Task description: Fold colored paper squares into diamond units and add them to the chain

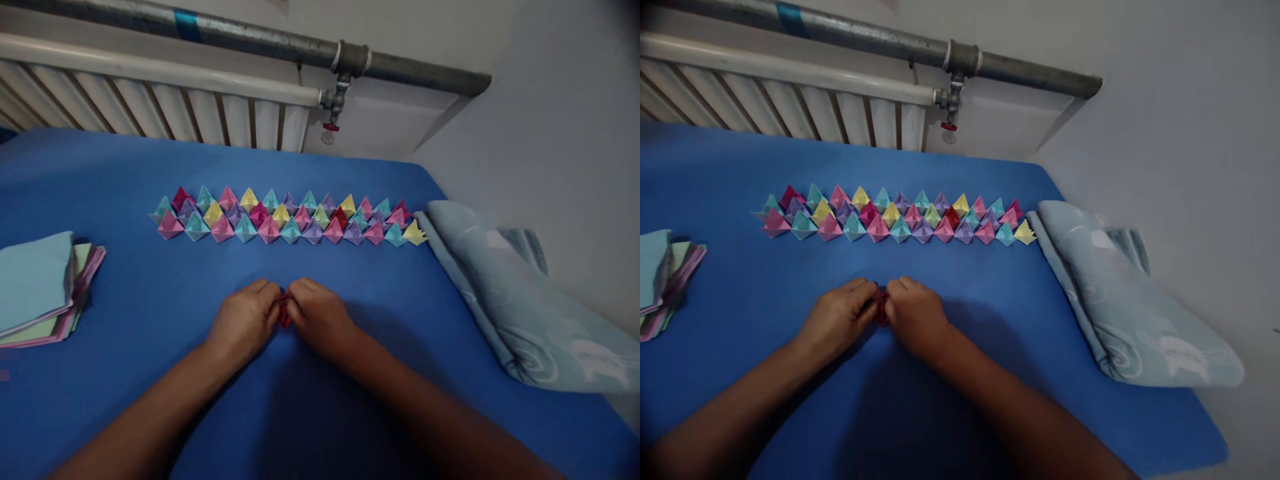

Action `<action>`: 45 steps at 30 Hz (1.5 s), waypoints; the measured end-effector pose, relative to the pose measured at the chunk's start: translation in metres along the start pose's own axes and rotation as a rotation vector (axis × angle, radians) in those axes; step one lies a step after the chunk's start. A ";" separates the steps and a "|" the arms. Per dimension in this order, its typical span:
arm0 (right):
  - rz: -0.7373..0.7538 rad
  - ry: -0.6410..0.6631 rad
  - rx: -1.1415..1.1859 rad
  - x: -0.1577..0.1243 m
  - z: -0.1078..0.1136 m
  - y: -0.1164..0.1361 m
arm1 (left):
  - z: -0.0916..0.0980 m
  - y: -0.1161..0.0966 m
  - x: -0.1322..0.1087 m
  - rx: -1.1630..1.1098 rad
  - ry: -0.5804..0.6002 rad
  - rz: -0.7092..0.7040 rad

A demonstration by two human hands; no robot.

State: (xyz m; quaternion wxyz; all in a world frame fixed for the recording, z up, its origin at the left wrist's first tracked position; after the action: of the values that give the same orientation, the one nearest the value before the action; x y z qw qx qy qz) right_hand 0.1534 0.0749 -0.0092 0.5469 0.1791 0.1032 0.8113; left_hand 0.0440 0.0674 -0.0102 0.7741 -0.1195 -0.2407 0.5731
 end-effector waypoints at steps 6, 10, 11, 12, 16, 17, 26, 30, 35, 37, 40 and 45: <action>-0.001 -0.019 0.052 0.001 0.000 0.001 | -0.001 0.001 0.000 0.000 0.013 0.021; -0.024 -0.034 0.106 -0.001 0.001 -0.001 | 0.001 0.002 0.001 -0.056 0.011 0.055; -0.025 -0.045 0.140 -0.001 0.003 -0.002 | 0.002 0.003 0.001 -0.076 0.007 0.062; -0.025 -0.058 0.175 -0.001 0.004 -0.002 | 0.003 0.003 0.001 -0.084 0.005 0.065; -0.012 -0.068 0.203 -0.001 0.005 -0.002 | 0.003 0.001 0.000 -0.067 0.021 0.057; -0.006 -0.059 0.177 -0.001 0.004 -0.002 | 0.003 0.000 0.000 -0.064 0.027 0.048; 0.004 -0.076 0.081 0.001 -0.001 -0.001 | -0.002 0.000 0.004 -0.047 0.022 0.040; 0.003 -0.119 0.183 0.002 0.002 -0.003 | 0.000 0.001 0.005 -0.046 0.011 0.032; -0.187 -0.195 0.560 -0.005 0.016 -0.028 | 0.014 0.017 0.005 -0.308 -0.082 0.186; -0.289 -0.203 0.598 -0.010 0.021 -0.038 | 0.020 0.025 0.005 -0.308 -0.132 0.235; -0.316 -0.227 0.565 -0.016 0.031 -0.041 | 0.024 0.033 0.007 -0.283 -0.163 0.269; -0.132 -0.257 0.482 -0.032 0.040 -0.015 | 0.024 0.037 0.008 -0.249 -0.163 0.293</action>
State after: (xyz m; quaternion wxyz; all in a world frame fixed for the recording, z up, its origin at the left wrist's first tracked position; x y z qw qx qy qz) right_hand 0.1929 0.0494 0.0160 0.5490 0.3984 0.2343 0.6964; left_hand 0.0029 0.0847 -0.0046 0.6398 -0.2014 -0.3515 0.6530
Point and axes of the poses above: each hand's wrist, its own x-axis towards the middle knuckle, its own z-axis out of the back of the hand, y = z × x, the point moved 6 cm from there along x, towards the middle knuckle, and after that the axes turned 13 degrees about -y, right-handed, at the moved point
